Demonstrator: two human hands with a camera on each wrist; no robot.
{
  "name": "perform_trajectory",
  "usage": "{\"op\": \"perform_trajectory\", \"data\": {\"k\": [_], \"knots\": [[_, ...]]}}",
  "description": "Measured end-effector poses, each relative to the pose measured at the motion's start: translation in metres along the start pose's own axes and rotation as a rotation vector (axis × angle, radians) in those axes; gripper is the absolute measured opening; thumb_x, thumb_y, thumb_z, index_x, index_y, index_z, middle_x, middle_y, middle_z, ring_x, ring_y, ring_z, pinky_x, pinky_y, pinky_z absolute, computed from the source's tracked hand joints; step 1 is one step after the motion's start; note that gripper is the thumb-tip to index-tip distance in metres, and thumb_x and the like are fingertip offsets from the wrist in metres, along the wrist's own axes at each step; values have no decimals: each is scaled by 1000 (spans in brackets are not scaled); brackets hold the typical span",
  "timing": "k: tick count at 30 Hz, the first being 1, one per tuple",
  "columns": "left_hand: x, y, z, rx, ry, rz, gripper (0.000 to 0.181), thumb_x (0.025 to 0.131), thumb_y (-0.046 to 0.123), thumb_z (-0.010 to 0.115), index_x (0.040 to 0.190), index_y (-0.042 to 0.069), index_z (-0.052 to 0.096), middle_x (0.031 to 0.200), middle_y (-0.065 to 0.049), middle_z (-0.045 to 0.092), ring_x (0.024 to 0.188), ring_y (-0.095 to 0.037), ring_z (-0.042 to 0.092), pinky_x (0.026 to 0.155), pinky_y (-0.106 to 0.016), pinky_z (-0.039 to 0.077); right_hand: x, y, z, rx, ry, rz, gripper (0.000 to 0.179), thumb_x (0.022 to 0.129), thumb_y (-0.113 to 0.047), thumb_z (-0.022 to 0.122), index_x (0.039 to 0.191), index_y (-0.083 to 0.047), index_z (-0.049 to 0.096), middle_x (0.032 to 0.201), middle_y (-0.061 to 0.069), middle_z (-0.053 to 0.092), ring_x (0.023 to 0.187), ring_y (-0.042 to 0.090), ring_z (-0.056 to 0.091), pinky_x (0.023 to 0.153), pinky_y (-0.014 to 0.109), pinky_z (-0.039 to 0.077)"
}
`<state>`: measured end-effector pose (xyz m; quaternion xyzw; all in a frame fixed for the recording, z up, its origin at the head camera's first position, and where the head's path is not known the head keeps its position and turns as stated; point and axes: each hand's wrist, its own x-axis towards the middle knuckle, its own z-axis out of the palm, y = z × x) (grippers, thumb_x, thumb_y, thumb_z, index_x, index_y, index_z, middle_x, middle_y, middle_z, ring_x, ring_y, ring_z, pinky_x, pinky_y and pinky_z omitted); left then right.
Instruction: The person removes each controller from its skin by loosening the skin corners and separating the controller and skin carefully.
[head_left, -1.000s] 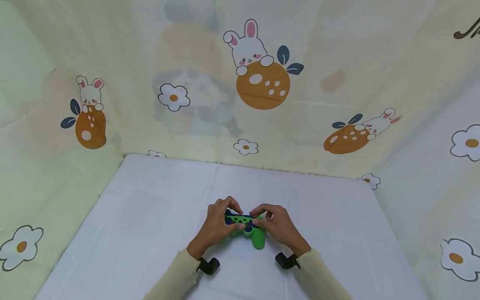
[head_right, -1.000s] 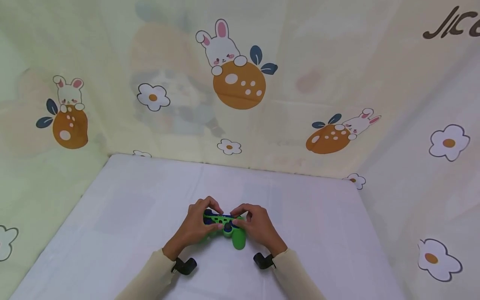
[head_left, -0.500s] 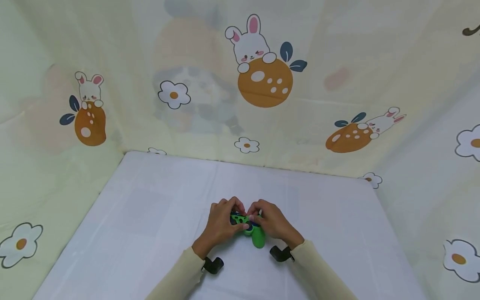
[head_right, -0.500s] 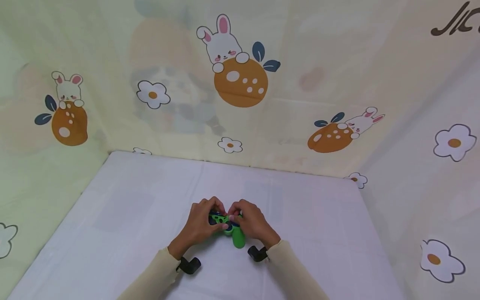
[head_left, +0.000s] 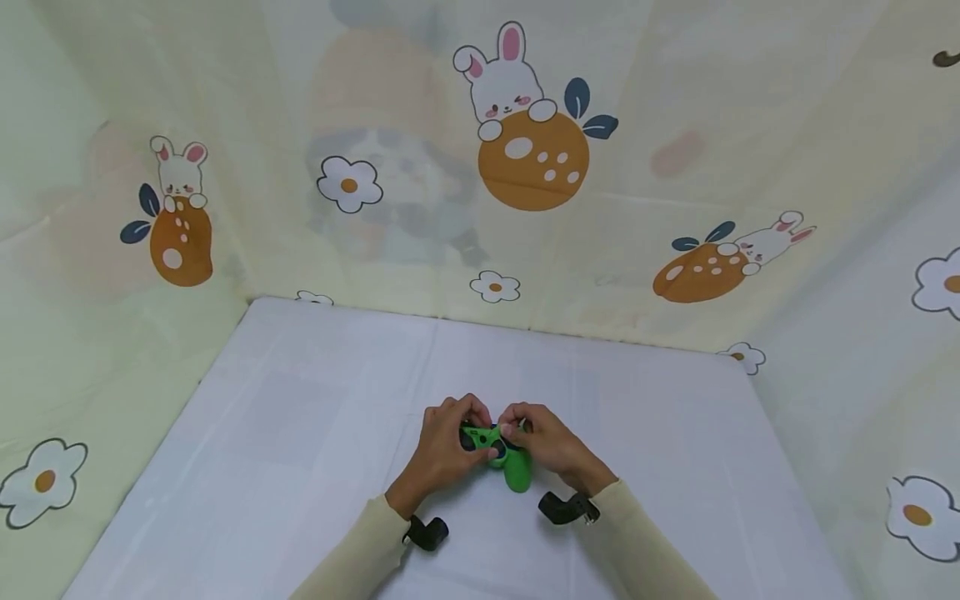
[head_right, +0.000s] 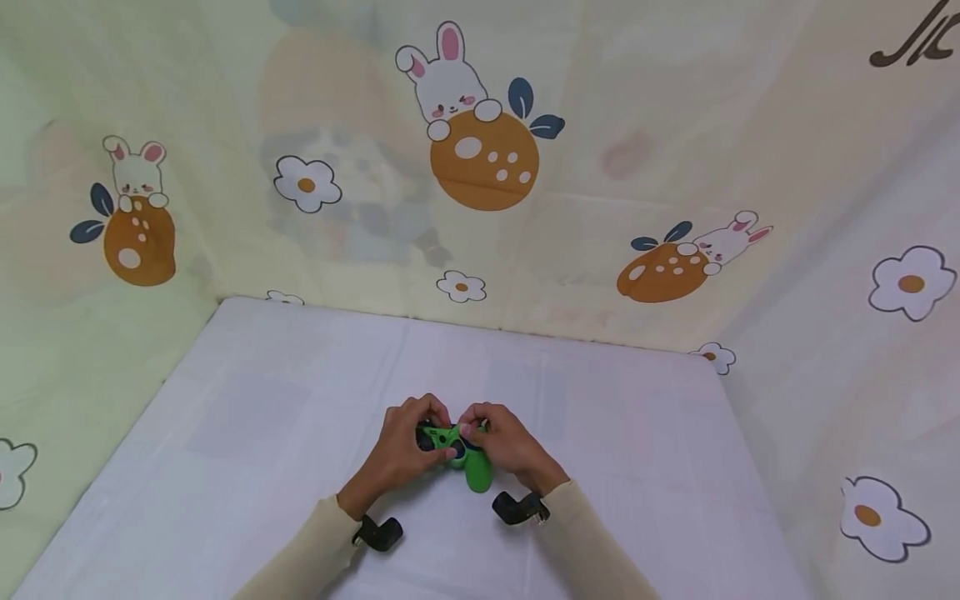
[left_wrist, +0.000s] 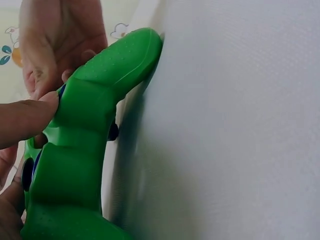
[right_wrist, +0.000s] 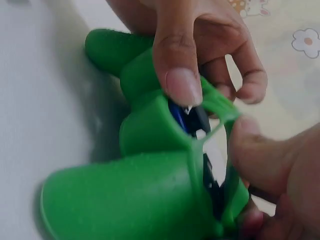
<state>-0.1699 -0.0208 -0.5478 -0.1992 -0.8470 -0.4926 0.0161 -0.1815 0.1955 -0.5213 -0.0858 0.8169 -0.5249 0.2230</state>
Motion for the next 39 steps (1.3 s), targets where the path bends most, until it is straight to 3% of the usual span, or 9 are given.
{"op": "perform_trajectory", "data": {"k": [7, 14, 21, 26, 29, 33, 39], "knots": [[-1, -4, -2, -51, -16, 12, 42, 76, 20, 97, 100, 25, 63, 84, 19, 72, 92, -8, 53, 105, -48, 31, -9, 4, -4, -110, -2, -55, 5, 105, -18, 68, 104, -15, 72, 111, 5, 63, 99, 22, 51, 85, 32, 44], [-4, -4, -7, -72, -57, 38, 36, 76, 30, 95, 96, 26, 66, 85, 15, 69, 88, -8, 53, 105, -48, 32, -19, 3, -5, -213, -8, -184, 14, 92, -24, 85, 98, -22, 72, 110, 4, 62, 98, 21, 57, 80, 29, 50], [-6, -5, -8, -129, -46, 40, 26, 85, 24, 88, 101, 23, 67, 91, 13, 73, 93, -10, 54, 102, -45, 35, -19, 4, -3, -268, 30, -278, 13, 87, -26, 90, 87, -23, 77, 102, 2, 62, 95, 21, 61, 74, 27, 54], [-6, -7, -5, -97, 15, 20, 21, 89, 21, 86, 98, 22, 67, 92, 12, 72, 94, -12, 55, 90, -35, 43, -23, 3, -3, -347, 82, -324, 9, 85, -27, 92, 87, -24, 83, 108, 0, 64, 97, 13, 60, 79, 27, 54], [-4, -6, -3, -29, 31, 44, 21, 89, 18, 86, 97, 22, 67, 89, 11, 72, 93, -13, 56, 94, -39, 42, -28, 2, 0, -405, 137, -341, 12, 85, -28, 92, 94, -25, 86, 113, 0, 66, 101, 12, 61, 82, 28, 54], [-1, -2, -2, 43, 7, 67, 23, 88, 15, 86, 99, 22, 67, 88, 11, 73, 96, -13, 58, 101, -48, 37, -35, 3, 4, -460, 207, -365, 17, 85, -27, 91, 101, -24, 87, 116, 0, 69, 106, 14, 64, 86, 31, 54], [-1, 3, -3, 41, -19, -24, 23, 88, 11, 83, 97, 23, 66, 83, 12, 69, 96, -13, 56, 105, -53, 32, -39, 10, 8, -539, 277, -432, 21, 83, -28, 92, 103, -24, 87, 119, -1, 76, 110, 18, 68, 91, 38, 57]]}}
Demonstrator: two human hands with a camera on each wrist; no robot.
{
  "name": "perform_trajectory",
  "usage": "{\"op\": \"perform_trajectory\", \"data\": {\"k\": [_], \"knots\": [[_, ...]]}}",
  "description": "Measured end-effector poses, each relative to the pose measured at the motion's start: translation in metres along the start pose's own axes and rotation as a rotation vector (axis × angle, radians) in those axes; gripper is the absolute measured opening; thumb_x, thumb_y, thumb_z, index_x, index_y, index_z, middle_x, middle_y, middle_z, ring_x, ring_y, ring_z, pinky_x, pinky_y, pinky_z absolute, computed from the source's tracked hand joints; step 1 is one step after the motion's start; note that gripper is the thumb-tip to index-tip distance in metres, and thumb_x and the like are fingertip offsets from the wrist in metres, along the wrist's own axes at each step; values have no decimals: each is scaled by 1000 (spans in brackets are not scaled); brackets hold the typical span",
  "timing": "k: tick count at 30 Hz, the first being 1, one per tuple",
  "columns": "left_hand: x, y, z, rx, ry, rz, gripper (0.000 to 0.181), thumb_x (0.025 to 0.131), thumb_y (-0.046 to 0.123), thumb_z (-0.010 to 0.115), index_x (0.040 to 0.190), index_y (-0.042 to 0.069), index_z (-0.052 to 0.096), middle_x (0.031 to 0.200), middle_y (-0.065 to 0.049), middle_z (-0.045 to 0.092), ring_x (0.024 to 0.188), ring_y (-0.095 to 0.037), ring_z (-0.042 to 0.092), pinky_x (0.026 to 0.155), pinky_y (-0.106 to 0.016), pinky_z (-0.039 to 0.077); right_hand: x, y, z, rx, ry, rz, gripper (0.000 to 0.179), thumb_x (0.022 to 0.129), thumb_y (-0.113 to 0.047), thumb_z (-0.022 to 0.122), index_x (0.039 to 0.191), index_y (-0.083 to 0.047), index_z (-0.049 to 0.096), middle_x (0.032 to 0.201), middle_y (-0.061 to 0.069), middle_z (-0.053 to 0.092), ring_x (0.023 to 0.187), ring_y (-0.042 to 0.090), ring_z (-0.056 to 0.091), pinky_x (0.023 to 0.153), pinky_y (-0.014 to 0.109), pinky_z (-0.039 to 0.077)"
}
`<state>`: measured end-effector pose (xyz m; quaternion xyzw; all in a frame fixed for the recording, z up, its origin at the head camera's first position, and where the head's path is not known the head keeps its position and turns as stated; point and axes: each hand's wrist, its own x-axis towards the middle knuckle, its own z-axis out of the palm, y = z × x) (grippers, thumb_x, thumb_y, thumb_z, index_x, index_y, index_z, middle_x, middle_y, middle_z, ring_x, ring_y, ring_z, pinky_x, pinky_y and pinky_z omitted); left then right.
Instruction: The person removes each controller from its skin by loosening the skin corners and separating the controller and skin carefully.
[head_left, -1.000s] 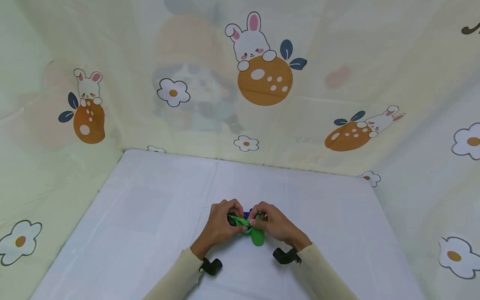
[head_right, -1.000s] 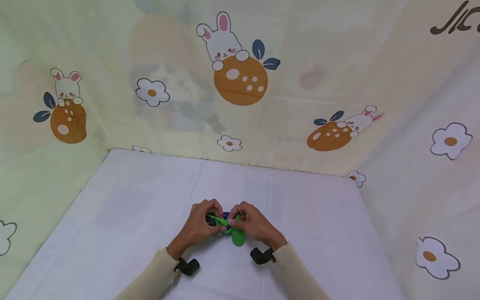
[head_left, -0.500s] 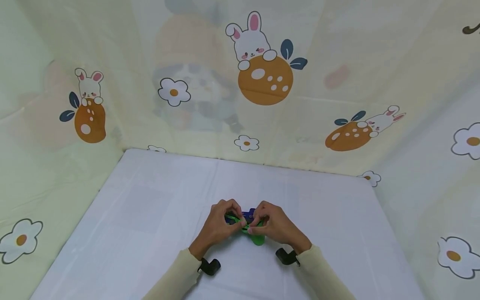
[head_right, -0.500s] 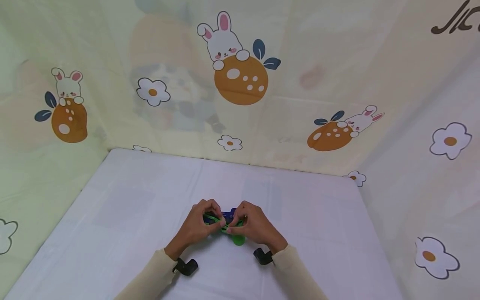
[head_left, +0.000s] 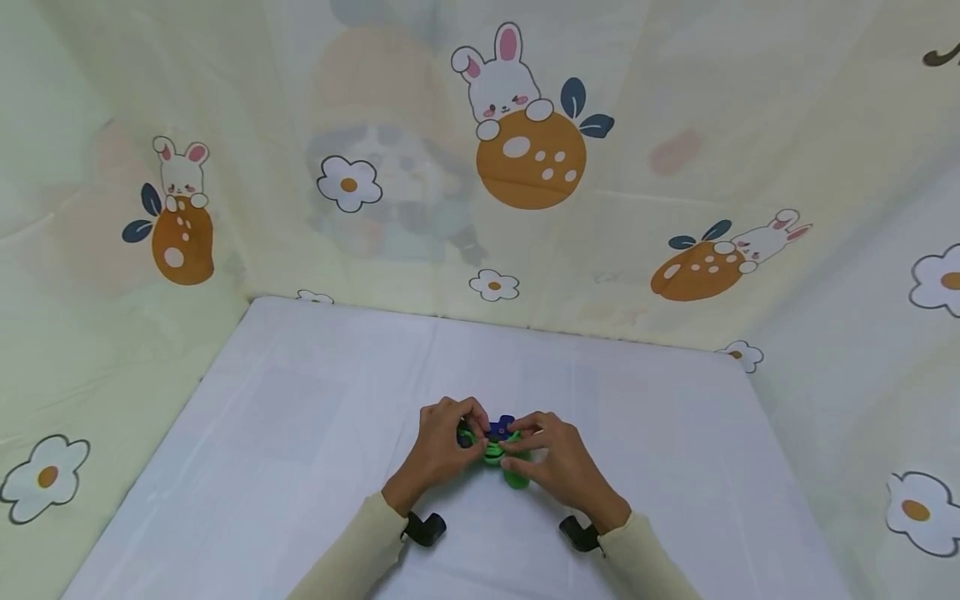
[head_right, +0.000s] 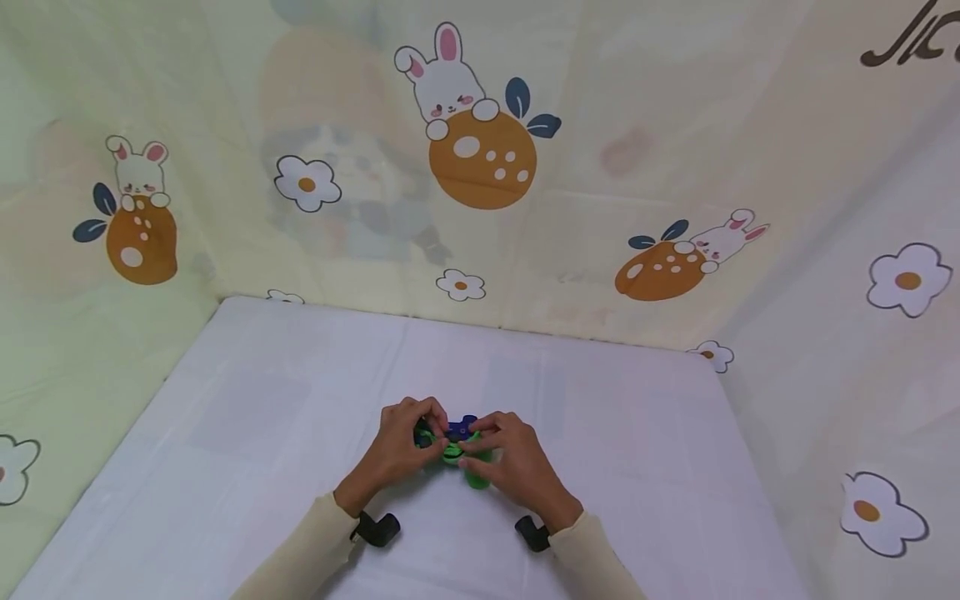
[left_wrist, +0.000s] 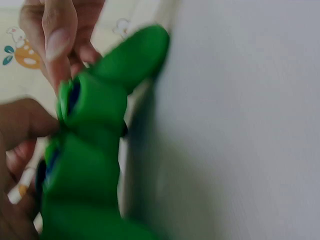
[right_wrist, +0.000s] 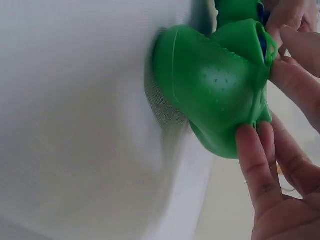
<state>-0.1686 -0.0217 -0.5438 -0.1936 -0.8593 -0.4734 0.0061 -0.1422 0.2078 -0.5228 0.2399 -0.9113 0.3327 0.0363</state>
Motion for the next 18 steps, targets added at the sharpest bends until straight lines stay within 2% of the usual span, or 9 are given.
{"op": "perform_trajectory", "data": {"k": [2, 5, 8, 11, 15, 18], "knots": [[1, 3, 1, 2, 4, -45, 23, 86, 10, 81, 96, 24, 66, 80, 12, 67, 94, -13, 54, 106, -53, 31, -2, 3, 0, 14, 12, -6, 19, 83, -27, 92, 101, -24, 87, 120, -1, 77, 110, 18, 69, 92, 39, 58], [2, 5, 1, 12, 17, -74, 21, 84, 11, 80, 95, 23, 66, 82, 9, 67, 93, -14, 53, 104, -54, 31, -2, 4, 1, 71, 21, 14, 17, 83, -26, 92, 99, -24, 87, 121, -2, 77, 111, 18, 70, 93, 41, 59], [2, 3, -2, 9, 25, -66, 19, 86, 13, 80, 96, 21, 67, 88, 6, 71, 95, -15, 54, 102, -54, 34, 1, 4, 2, 135, 37, 47, 14, 85, -25, 91, 98, -24, 86, 120, -2, 76, 111, 19, 71, 90, 43, 60], [1, -2, -6, -32, 11, -62, 19, 89, 16, 81, 101, 21, 68, 98, 5, 73, 101, -17, 55, 103, -53, 35, 5, 3, 5, 183, 76, 85, 13, 85, -24, 91, 95, -24, 83, 116, -2, 77, 107, 18, 71, 82, 42, 62], [-2, -8, -13, -114, -26, -63, 24, 90, 19, 82, 109, 22, 67, 110, 4, 72, 111, -21, 57, 105, -51, 39, 9, -2, 10, 189, 115, 112, 18, 83, -22, 93, 97, -25, 83, 112, -5, 77, 103, 13, 70, 77, 35, 58], [-5, -12, -20, -152, -31, -67, 28, 89, 19, 83, 111, 23, 66, 114, 4, 70, 117, -23, 56, 104, -49, 43, 14, -9, 14, 185, 91, 133, 22, 83, -22, 93, 102, -25, 82, 107, -8, 77, 94, 11, 67, 75, 30, 55]]}}
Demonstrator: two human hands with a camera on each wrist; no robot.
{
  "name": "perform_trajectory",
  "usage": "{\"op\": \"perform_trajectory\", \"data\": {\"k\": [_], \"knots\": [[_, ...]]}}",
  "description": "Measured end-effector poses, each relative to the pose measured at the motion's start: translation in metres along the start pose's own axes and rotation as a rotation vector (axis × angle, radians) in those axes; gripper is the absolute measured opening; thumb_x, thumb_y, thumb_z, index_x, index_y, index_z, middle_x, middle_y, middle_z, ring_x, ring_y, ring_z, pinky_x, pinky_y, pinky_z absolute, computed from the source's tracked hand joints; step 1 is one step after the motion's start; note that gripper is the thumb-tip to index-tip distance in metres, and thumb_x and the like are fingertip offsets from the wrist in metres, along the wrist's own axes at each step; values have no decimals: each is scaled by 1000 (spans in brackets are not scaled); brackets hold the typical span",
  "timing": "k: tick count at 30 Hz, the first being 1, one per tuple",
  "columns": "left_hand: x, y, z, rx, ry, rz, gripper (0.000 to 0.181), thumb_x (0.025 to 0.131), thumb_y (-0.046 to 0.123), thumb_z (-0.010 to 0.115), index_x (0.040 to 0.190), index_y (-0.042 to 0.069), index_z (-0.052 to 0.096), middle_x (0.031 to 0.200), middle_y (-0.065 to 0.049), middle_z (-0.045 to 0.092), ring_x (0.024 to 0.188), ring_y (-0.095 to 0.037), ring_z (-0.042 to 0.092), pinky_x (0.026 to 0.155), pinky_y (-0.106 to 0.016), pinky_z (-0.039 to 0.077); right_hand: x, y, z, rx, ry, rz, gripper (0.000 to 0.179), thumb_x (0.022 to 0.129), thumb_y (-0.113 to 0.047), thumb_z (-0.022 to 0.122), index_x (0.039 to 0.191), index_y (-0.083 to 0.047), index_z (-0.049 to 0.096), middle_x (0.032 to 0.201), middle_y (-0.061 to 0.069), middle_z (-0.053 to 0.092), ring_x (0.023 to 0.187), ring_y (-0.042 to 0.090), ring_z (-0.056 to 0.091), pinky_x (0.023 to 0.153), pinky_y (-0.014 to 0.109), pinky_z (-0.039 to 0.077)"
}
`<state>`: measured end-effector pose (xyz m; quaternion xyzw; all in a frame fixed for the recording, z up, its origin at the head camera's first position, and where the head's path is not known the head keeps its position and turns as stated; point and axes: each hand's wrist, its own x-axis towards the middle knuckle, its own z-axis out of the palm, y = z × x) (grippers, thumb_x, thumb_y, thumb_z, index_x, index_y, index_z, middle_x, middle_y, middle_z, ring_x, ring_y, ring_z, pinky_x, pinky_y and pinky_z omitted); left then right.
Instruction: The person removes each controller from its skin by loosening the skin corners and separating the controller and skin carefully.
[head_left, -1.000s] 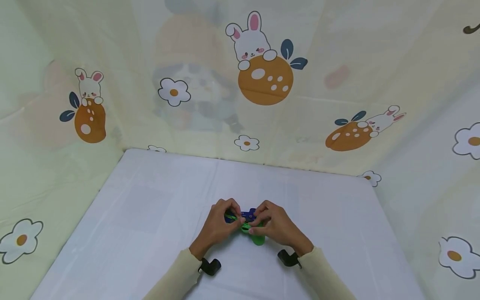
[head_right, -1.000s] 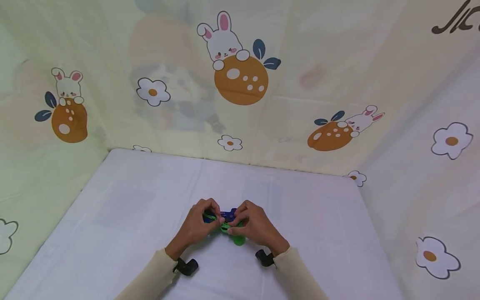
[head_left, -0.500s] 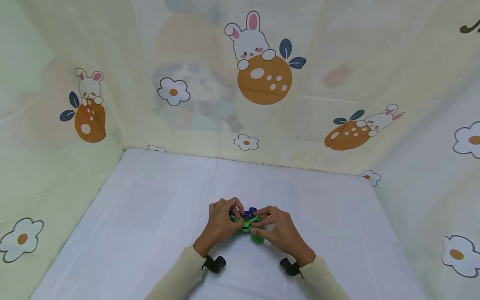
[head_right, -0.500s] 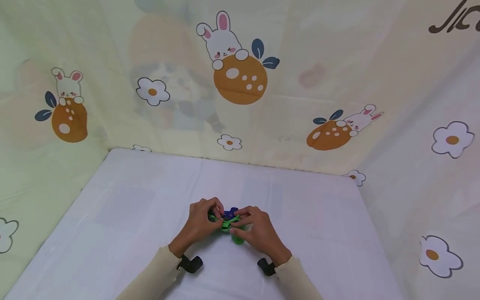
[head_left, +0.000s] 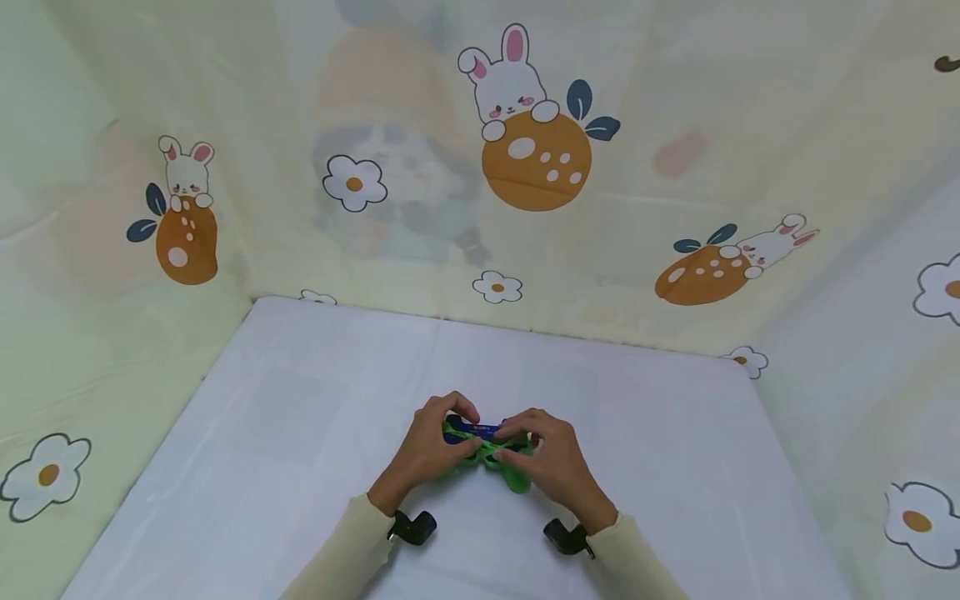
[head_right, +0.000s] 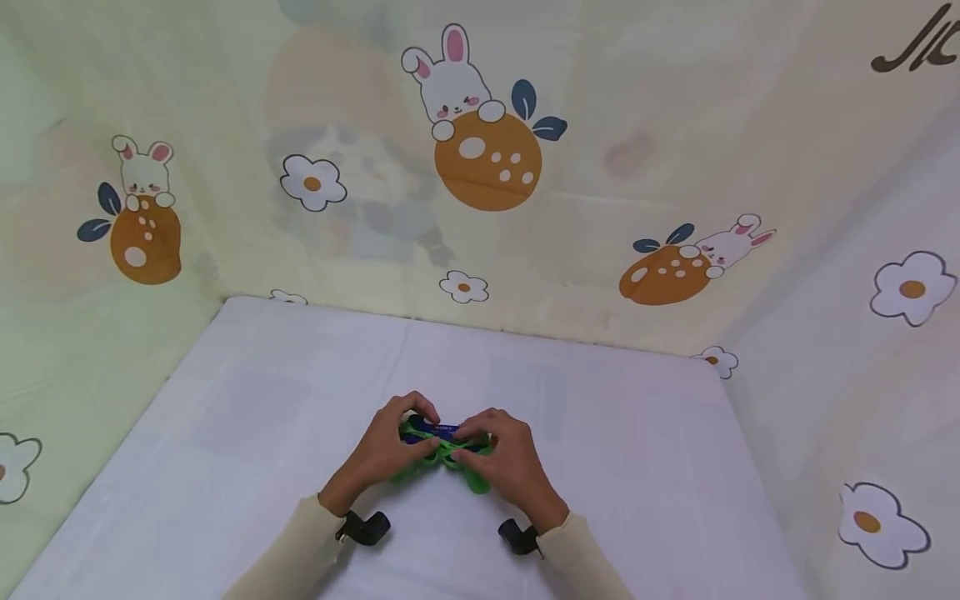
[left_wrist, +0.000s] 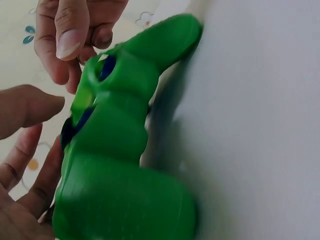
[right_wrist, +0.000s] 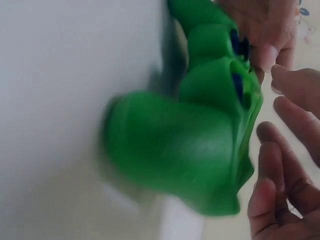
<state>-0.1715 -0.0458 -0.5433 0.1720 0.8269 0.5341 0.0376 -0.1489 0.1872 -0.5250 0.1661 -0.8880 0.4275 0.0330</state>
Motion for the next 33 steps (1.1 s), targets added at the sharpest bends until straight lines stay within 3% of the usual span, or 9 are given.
{"op": "perform_trajectory", "data": {"k": [7, 13, 17, 24, 29, 33], "knots": [[-12, -8, -15, -45, 0, -69, 37, 85, 21, 88, 113, 28, 65, 120, 3, 64, 125, -29, 49, 104, -55, 37, 16, -25, 13, -59, -125, 66, 25, 89, -21, 88, 114, -20, 81, 101, -8, 75, 82, 10, 57, 72, 24, 49], [-16, -14, -17, -69, -15, -82, 42, 83, 18, 92, 112, 26, 63, 120, 0, 62, 121, -26, 49, 103, -52, 37, 31, -35, 21, -95, -223, 75, 15, 93, -15, 83, 108, -14, 81, 92, -7, 76, 84, 8, 62, 76, 28, 51], [-16, -16, -16, -54, 6, -58, 43, 82, 16, 93, 110, 25, 63, 116, 3, 64, 118, -21, 51, 104, -50, 37, 38, -37, 22, -81, -288, 102, 4, 95, -13, 81, 98, -13, 79, 86, -6, 75, 86, 9, 66, 79, 31, 53], [-14, -16, -12, 8, 24, -5, 43, 81, 15, 94, 108, 25, 62, 111, 10, 66, 120, -18, 52, 109, -52, 32, 44, -40, 19, -53, -357, 213, 9, 101, -12, 72, 92, -11, 72, 81, -1, 67, 74, 13, 56, 66, 28, 45], [-13, -10, -9, 73, 20, 73, 43, 81, 11, 93, 107, 23, 61, 109, 9, 67, 121, -20, 55, 110, -53, 32, 43, -39, 21, -7, -345, 300, 11, 105, -14, 66, 96, -10, 71, 84, 2, 63, 77, 16, 54, 69, 30, 43], [-13, -5, -9, 92, 26, 105, 41, 83, 9, 91, 107, 22, 60, 110, 7, 68, 120, -22, 56, 110, -55, 36, 43, -35, 23, 105, -292, 336, 12, 107, -13, 63, 100, -6, 71, 90, 4, 63, 81, 18, 54, 72, 32, 43]]}}
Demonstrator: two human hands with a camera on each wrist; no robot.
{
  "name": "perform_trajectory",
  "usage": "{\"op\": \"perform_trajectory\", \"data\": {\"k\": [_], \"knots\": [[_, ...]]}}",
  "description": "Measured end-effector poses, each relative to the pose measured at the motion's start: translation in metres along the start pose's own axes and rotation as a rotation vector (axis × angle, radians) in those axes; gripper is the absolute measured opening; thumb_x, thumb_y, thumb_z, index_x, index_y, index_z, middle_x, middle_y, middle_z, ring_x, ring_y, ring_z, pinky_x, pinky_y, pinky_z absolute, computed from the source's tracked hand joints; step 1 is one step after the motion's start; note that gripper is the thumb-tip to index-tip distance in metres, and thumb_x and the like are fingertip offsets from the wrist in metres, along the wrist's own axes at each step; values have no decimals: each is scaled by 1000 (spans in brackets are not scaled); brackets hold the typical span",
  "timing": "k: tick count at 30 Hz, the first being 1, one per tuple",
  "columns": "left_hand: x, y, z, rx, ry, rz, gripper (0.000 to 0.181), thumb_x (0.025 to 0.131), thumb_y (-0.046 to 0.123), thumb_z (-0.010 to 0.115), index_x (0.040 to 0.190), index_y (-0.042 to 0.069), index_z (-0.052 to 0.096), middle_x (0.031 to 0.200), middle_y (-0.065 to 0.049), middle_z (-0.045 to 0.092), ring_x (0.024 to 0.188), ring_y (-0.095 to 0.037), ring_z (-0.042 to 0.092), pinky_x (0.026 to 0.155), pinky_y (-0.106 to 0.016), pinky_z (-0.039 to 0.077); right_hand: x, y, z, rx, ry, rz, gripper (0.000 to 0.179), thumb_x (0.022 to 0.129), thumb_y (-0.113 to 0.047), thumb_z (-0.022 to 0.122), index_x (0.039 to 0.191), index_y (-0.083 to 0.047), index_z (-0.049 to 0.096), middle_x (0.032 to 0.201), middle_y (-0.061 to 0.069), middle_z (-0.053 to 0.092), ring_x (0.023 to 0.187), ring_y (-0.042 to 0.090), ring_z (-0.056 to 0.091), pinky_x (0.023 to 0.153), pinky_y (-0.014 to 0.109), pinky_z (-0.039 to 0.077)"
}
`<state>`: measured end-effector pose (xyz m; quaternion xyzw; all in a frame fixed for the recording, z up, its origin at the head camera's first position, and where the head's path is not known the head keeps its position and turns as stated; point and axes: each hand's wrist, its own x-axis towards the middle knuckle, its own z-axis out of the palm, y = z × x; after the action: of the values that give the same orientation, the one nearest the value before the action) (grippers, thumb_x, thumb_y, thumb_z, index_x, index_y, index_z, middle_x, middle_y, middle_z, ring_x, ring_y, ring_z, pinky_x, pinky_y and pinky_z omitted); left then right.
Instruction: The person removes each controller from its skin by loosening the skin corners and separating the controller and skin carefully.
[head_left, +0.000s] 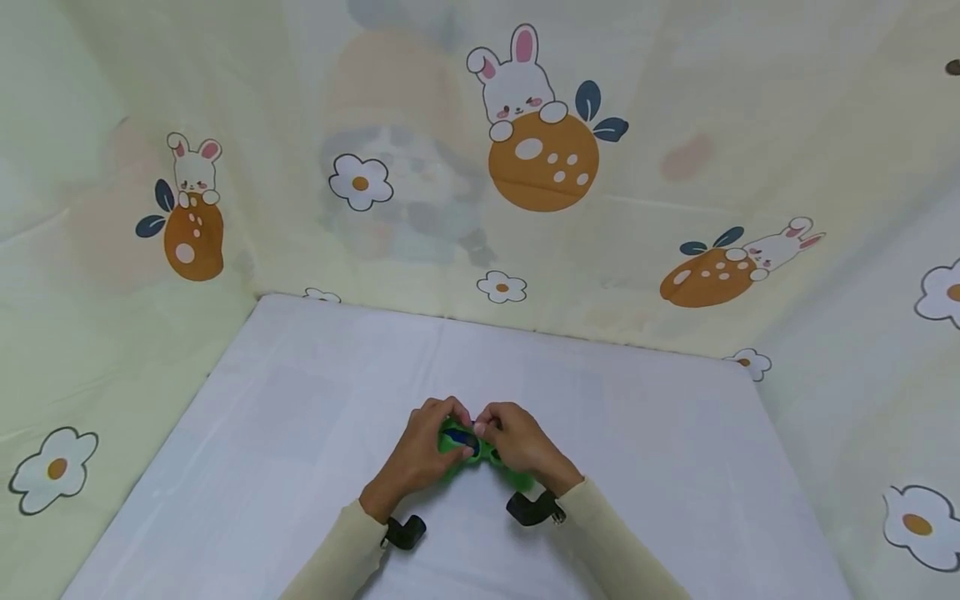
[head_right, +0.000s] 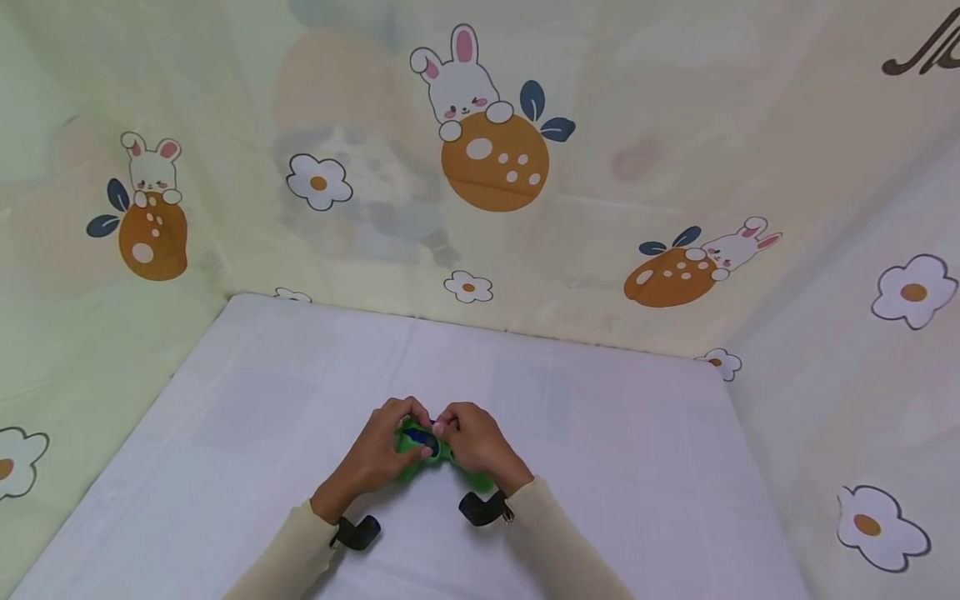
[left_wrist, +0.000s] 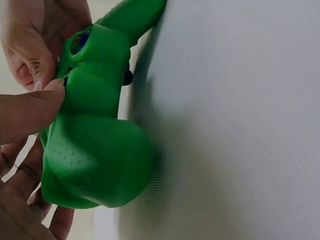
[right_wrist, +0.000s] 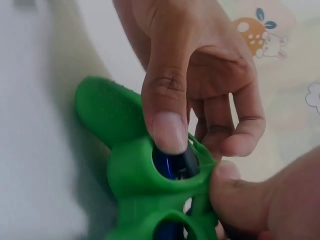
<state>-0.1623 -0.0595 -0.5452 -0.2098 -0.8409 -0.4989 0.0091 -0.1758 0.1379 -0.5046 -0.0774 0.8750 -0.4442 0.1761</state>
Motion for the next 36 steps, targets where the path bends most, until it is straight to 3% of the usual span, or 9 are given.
{"op": "perform_trajectory", "data": {"k": [4, 6, 13, 16, 21, 28, 32, 36], "knots": [[2, 3, 1, -14, 2, -23, 41, 84, 9, 91, 107, 23, 61, 110, 8, 67, 122, -20, 55, 109, -52, 40, 0, 3, 1, 119, 31, 25, 13, 107, -11, 61, 100, -5, 70, 95, 5, 64, 86, 18, 54, 75, 32, 43], [3, 5, 2, -17, -4, -28, 41, 83, 8, 91, 106, 23, 61, 109, 7, 67, 122, -20, 55, 109, -52, 40, 1, 4, 2, 120, 47, 33, 13, 107, -11, 61, 99, -6, 70, 95, 4, 64, 88, 18, 54, 77, 32, 43], [5, -1, 2, 21, -39, -40, 43, 83, 11, 92, 107, 23, 58, 111, 6, 64, 120, -20, 54, 102, -46, 44, 1, 1, 5, -130, 71, -7, 12, 107, -17, 63, 98, -12, 67, 91, 1, 65, 85, 18, 55, 76, 33, 42], [3, -2, 2, 1, -37, -61, 43, 83, 12, 92, 108, 22, 58, 112, 5, 63, 118, -20, 54, 100, -44, 46, 1, 1, 2, -151, 29, -31, 11, 108, -16, 62, 99, -11, 66, 88, 2, 63, 82, 18, 54, 74, 32, 42], [2, -3, 3, -24, -32, -86, 43, 84, 11, 91, 108, 22, 57, 113, 4, 62, 118, -18, 52, 101, -43, 44, 5, 0, 0, -24, -8, -1, 11, 108, -12, 61, 99, -7, 67, 85, 3, 60, 79, 18, 53, 70, 32, 43], [1, -3, 6, -29, -12, -66, 44, 84, 8, 90, 109, 20, 56, 114, 3, 62, 118, -21, 52, 102, -44, 43, 3, -2, 4, 141, 34, 37, 12, 107, -11, 62, 98, -5, 68, 87, 3, 59, 80, 17, 51, 68, 29, 41], [0, -3, 8, -15, 12, -77, 46, 82, 8, 91, 108, 20, 54, 113, 2, 61, 115, -21, 52, 101, -42, 42, 1, 0, 4, 183, 13, 10, 11, 105, -12, 66, 98, -6, 71, 83, 2, 60, 76, 15, 50, 66, 27, 41], [-1, -3, 9, -14, 41, -63, 49, 81, 7, 92, 109, 18, 53, 110, 1, 60, 111, -20, 53, 99, -41, 41, -2, 3, 2, 154, -21, -64, 9, 100, -12, 74, 92, -8, 74, 77, 1, 62, 68, 11, 48, 61, 22, 39]]}}
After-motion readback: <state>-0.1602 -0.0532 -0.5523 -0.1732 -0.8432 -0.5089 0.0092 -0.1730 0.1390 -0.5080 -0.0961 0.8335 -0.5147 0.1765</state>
